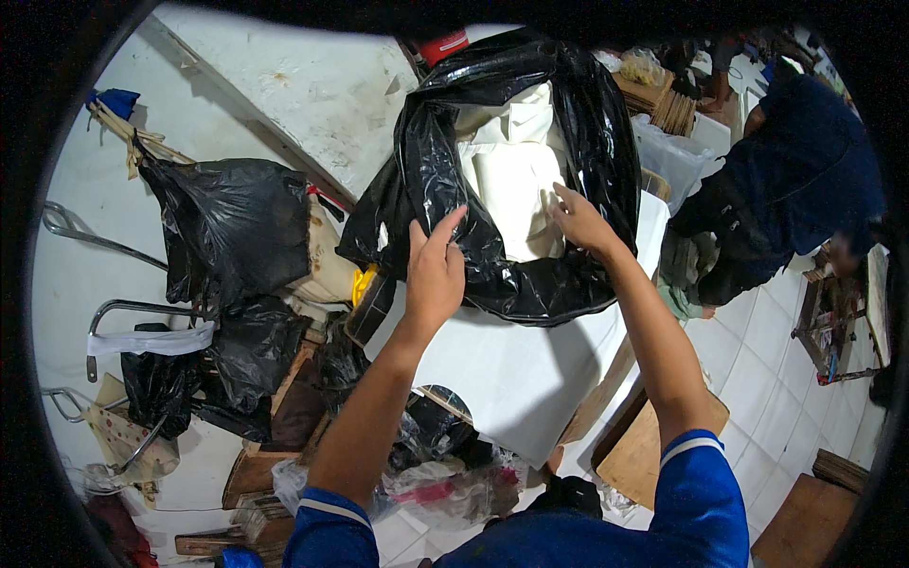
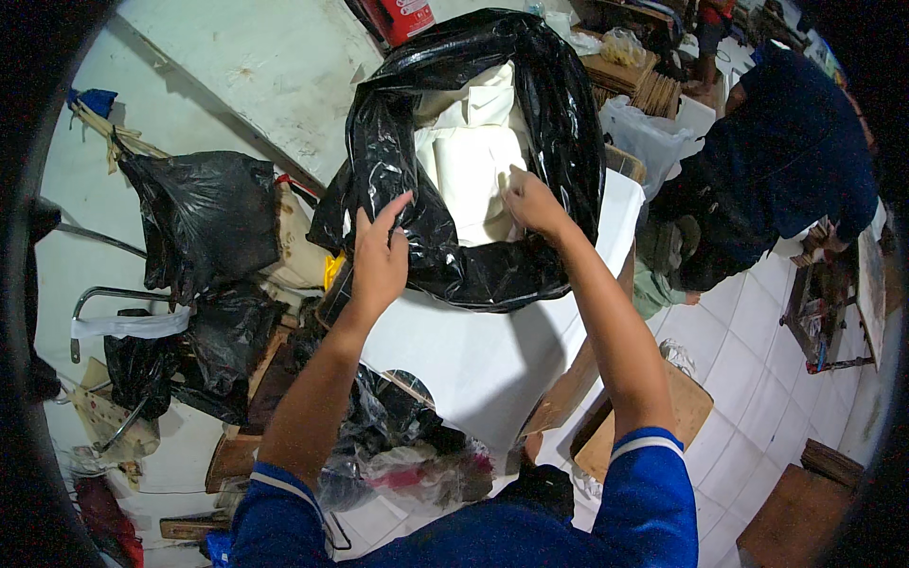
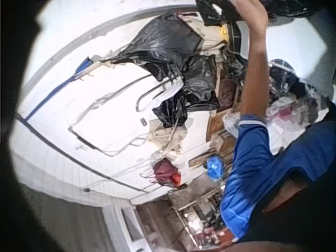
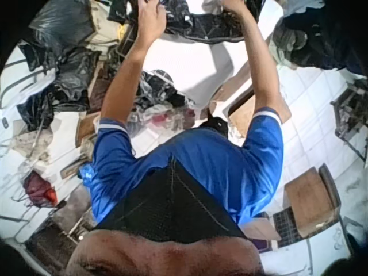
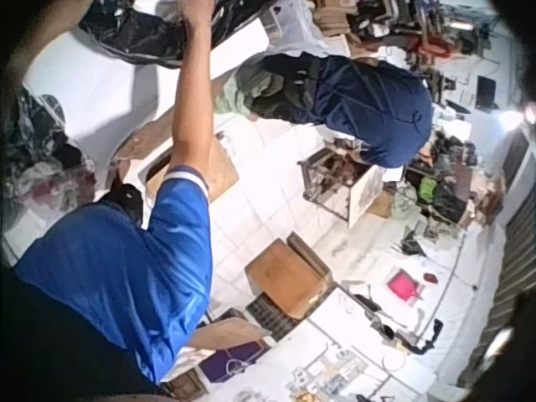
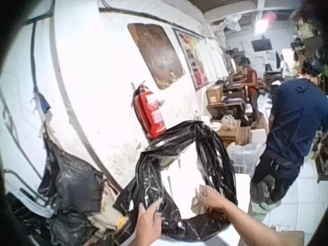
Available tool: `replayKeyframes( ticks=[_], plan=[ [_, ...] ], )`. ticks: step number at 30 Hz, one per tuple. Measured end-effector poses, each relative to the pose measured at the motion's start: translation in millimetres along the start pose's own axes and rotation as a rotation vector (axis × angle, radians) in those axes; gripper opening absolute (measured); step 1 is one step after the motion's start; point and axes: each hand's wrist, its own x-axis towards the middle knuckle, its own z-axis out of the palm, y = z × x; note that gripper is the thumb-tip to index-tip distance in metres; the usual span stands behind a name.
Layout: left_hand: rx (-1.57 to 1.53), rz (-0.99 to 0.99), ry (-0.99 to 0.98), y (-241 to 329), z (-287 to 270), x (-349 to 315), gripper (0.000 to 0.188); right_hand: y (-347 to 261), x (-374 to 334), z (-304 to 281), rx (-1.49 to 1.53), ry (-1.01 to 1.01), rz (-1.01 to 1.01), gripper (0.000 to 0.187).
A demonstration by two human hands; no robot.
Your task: The person moves a large white board, places a wooden board on top, retrieves a white cushion from a black bag, and lays a white sheet over the boards. They then place a dark grid-patterned board on top and smooth the sheet.
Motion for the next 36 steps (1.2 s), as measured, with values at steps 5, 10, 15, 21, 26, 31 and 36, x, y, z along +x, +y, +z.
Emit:
replayKeyframes(
  ticks=[5,10,15,21,26,31,36],
  plan=[
    [0.080,0.124,0.103,3.2,-19.9,12.8,0.051,51.1,32.3,13.8,-0.236,0.166,0.294,0.054],
    [0.083,0.181,0.047,8.6,-29.3,28.6,0.052,72.0,56.6,3.2,-0.122,0.255,0.108,0.059],
    [0.104,0.268,0.084,10.2,-38.6,39.5,0.052,66.1,71.2,-2.3,-0.172,0.334,0.298,0.067],
    [0.230,0.165,0.078,-9.2,-44.9,10.0,0.050,55.9,60.7,17.5,-0.187,0.308,0.228,0.072],
    [0.232,0.061,0.007,-23.5,-44.1,-6.3,0.050,60.5,60.8,5.9,0.350,0.291,0.323,0.066],
    [0.179,0.041,-0.040,-27.9,-38.7,-15.4,0.052,56.8,41.2,-37.3,1.228,0.557,0.406,0.035],
    [0.120,-0.021,-0.180,-31.7,-33.4,-32.0,0.055,36.7,9.4,-49.1,1.065,0.126,0.306,0.038]
  ],
)
